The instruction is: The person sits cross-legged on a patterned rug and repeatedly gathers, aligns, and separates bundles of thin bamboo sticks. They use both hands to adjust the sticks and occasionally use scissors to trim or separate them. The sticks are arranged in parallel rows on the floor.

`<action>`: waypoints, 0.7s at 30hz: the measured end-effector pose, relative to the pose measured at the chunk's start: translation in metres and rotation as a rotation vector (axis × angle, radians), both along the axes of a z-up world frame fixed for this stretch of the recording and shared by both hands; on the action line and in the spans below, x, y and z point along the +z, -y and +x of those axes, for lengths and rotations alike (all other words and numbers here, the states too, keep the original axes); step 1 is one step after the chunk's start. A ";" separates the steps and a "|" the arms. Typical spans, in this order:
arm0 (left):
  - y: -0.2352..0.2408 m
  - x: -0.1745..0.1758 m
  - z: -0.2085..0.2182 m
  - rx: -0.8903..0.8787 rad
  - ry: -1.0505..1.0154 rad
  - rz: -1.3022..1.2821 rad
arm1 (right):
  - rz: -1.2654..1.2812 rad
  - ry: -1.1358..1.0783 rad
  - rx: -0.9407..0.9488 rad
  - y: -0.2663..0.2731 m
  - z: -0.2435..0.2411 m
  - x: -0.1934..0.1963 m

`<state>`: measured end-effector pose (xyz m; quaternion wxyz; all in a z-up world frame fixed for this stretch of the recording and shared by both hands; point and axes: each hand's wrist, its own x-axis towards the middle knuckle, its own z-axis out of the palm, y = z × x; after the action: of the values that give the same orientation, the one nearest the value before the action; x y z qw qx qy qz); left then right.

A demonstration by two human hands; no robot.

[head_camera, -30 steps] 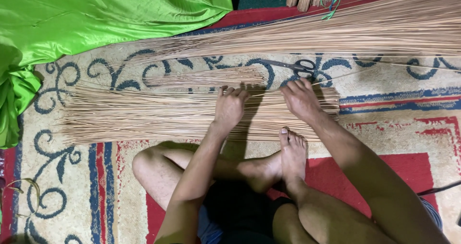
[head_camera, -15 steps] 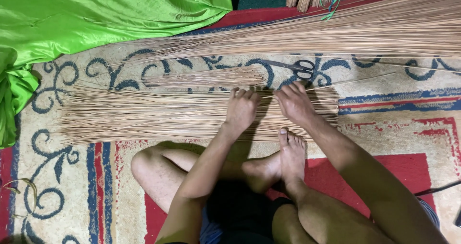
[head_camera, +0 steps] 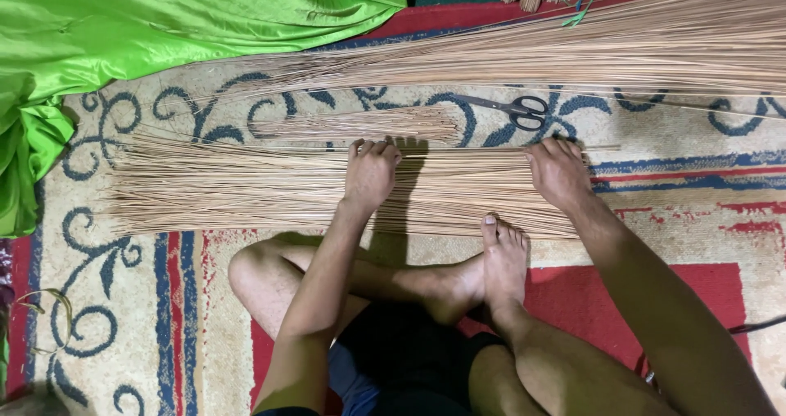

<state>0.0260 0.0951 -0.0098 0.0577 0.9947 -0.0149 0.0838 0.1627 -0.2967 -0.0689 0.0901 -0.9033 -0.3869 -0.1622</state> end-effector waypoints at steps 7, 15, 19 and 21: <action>0.071 0.013 0.017 -0.164 0.053 -0.028 | 0.044 -0.042 0.061 -0.047 -0.026 0.010; 0.109 -0.003 0.033 -0.158 0.071 -0.135 | 0.094 -0.123 0.053 -0.030 -0.028 0.019; 0.108 -0.007 0.037 -0.163 0.046 -0.113 | 0.019 -0.057 -0.023 0.031 -0.006 -0.019; 0.115 0.024 0.035 -0.156 0.040 -0.104 | 0.009 -0.089 -0.088 0.060 0.007 -0.045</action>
<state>0.0613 -0.0201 0.0139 0.1155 0.9843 -0.0891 0.0994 0.1696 -0.3571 -0.1143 0.1042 -0.9253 -0.3417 -0.1274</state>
